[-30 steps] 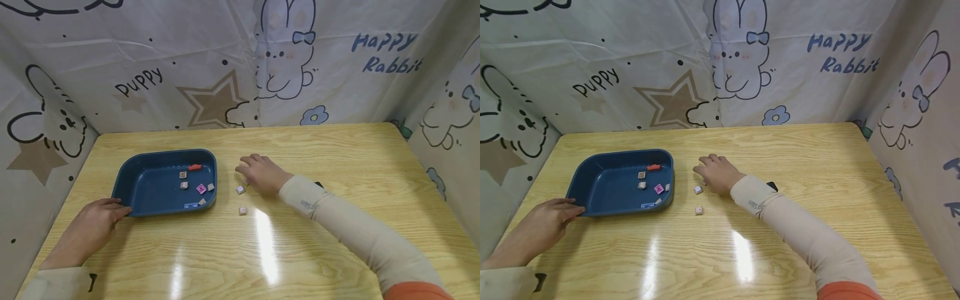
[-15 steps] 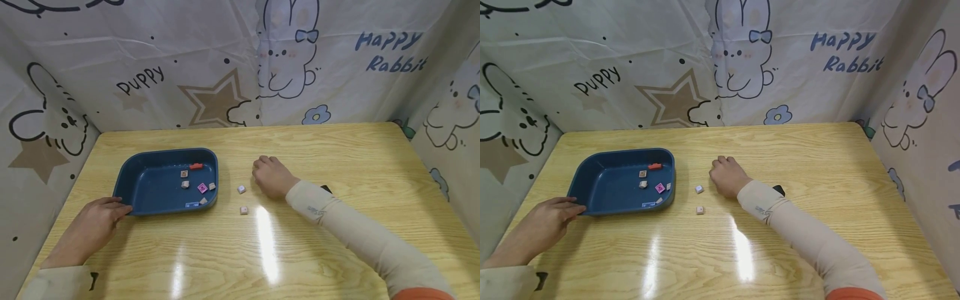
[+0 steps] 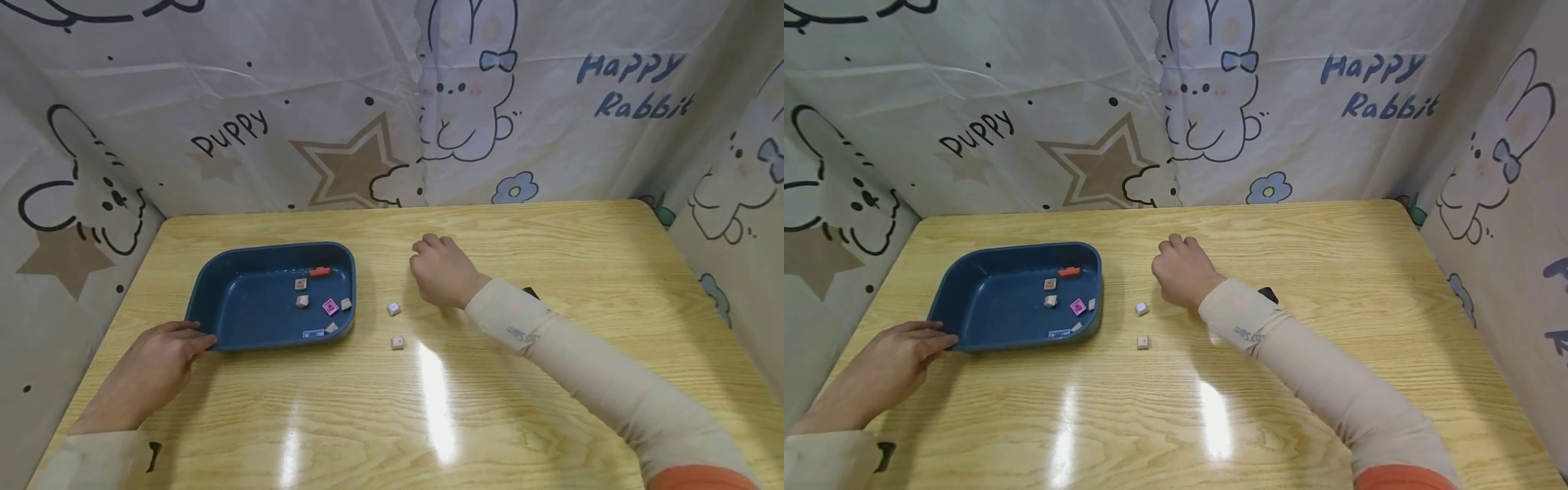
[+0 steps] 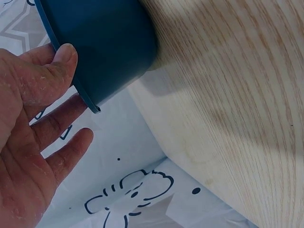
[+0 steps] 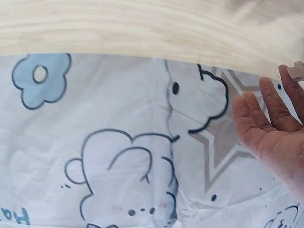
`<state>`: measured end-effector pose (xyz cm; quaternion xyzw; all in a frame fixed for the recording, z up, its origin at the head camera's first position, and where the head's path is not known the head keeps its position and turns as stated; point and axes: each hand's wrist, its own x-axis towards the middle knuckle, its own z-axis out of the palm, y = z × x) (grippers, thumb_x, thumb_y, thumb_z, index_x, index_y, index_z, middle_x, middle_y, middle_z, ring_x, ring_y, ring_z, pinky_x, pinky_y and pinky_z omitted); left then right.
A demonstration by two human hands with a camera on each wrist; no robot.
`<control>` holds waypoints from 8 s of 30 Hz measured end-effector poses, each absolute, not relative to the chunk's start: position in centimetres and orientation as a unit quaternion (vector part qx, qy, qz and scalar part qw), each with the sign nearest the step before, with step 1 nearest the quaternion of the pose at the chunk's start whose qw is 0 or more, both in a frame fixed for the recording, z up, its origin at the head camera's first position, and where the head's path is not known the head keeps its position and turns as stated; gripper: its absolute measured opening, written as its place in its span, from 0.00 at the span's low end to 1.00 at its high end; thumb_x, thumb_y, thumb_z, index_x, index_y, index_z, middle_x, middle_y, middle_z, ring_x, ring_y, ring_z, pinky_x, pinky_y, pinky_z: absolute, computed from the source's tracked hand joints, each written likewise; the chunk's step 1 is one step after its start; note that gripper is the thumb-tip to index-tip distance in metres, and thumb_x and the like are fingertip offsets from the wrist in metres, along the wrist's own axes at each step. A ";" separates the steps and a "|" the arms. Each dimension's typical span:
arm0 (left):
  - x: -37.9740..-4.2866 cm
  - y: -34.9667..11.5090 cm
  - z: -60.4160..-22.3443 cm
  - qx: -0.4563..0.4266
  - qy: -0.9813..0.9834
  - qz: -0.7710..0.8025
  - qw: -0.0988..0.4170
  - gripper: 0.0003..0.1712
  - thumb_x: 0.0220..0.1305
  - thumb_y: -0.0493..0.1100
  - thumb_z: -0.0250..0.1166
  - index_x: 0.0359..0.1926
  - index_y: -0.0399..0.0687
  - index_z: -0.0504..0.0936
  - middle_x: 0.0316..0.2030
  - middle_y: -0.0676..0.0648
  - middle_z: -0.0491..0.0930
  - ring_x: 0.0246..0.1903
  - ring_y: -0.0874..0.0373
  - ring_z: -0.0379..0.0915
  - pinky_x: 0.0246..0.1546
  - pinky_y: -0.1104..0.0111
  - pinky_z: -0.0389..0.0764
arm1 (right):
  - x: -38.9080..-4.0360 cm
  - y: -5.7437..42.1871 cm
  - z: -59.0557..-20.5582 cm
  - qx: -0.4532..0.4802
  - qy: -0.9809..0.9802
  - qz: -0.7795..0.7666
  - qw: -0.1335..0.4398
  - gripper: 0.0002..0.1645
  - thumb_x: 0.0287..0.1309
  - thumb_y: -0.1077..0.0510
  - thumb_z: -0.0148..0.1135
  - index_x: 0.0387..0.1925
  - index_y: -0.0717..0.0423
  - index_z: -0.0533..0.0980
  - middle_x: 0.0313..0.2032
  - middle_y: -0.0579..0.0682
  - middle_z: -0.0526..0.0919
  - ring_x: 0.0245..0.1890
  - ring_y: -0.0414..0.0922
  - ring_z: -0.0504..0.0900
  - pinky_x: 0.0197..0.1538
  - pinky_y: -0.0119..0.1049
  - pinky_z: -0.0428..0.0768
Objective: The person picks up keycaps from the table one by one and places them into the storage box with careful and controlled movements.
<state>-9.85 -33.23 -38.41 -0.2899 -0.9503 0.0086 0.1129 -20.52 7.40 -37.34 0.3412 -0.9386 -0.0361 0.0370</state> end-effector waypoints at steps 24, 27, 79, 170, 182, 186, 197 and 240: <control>-10.2 -33.1 -38.8 -0.297 -0.948 0.004 0.111 0.17 0.37 0.23 0.68 0.32 0.39 0.87 0.29 0.43 0.87 0.35 0.45 0.83 0.40 0.52 0.86 | -19.5 -4.2 -34.9 0.421 -0.903 -0.082 0.010 0.20 0.60 0.47 0.58 0.50 0.50 0.81 0.59 0.51 0.77 0.60 0.49 0.72 0.63 0.45 0.79; -10.1 -33.0 -38.7 -0.295 -0.949 0.005 0.111 0.16 0.38 0.23 0.68 0.33 0.39 0.87 0.30 0.43 0.87 0.36 0.46 0.83 0.40 0.53 0.86 | -19.5 -4.6 -35.1 0.426 -0.901 -0.079 0.013 0.19 0.58 0.47 0.60 0.48 0.49 0.82 0.59 0.51 0.77 0.60 0.49 0.72 0.63 0.45 0.79; -9.7 -33.4 -38.6 -0.287 -0.951 -0.001 0.112 0.17 0.37 0.22 0.67 0.32 0.38 0.87 0.30 0.42 0.87 0.37 0.43 0.83 0.40 0.50 0.86 | -18.3 4.7 -41.5 0.370 -0.928 0.021 -0.040 0.18 0.65 0.53 0.54 0.50 0.57 0.77 0.60 0.58 0.75 0.62 0.56 0.72 0.65 0.52 0.77; -9.8 -33.6 -38.4 -0.286 -0.953 0.002 0.101 0.17 0.38 0.22 0.67 0.32 0.41 0.88 0.29 0.46 0.87 0.37 0.43 0.82 0.39 0.50 0.86 | -17.2 2.3 -35.4 0.408 -0.912 -0.026 0.006 0.28 0.61 0.39 0.57 0.50 0.56 0.79 0.60 0.56 0.76 0.62 0.52 0.73 0.66 0.48 0.77; -9.8 -33.6 -38.4 -0.293 -0.949 0.002 0.115 0.16 0.38 0.23 0.68 0.31 0.40 0.88 0.28 0.45 0.87 0.36 0.43 0.82 0.38 0.51 0.86 | -14.9 4.9 -40.7 0.437 -0.897 -0.059 -0.023 0.26 0.61 0.41 0.57 0.50 0.56 0.79 0.55 0.53 0.80 0.57 0.51 0.77 0.61 0.45 0.79; -9.8 -33.6 -38.4 -0.299 -0.947 0.003 0.120 0.15 0.38 0.24 0.68 0.31 0.40 0.88 0.28 0.45 0.87 0.36 0.44 0.83 0.38 0.52 0.86 | -14.6 5.4 -41.8 0.445 -0.894 -0.050 -0.003 0.21 0.64 0.46 0.55 0.48 0.55 0.80 0.53 0.52 0.81 0.56 0.49 0.78 0.59 0.44 0.80; -9.9 -33.8 -38.4 -0.300 -0.946 -0.002 0.127 0.14 0.39 0.24 0.68 0.31 0.40 0.88 0.28 0.45 0.87 0.35 0.43 0.82 0.36 0.51 0.86 | -14.7 5.8 -41.7 0.435 -0.899 -0.040 0.006 0.19 0.64 0.49 0.56 0.47 0.58 0.80 0.54 0.52 0.80 0.57 0.49 0.76 0.60 0.43 0.80; -9.1 -32.7 -37.8 -0.266 -0.962 0.010 0.061 0.15 0.47 0.25 0.65 0.37 0.41 0.88 0.33 0.44 0.88 0.43 0.42 0.82 0.45 0.51 0.85 | -19.9 -1.6 -35.7 0.411 -0.911 -0.003 0.029 0.39 0.64 0.33 0.46 0.63 0.56 0.67 0.64 0.54 0.70 0.66 0.53 0.68 0.69 0.49 0.74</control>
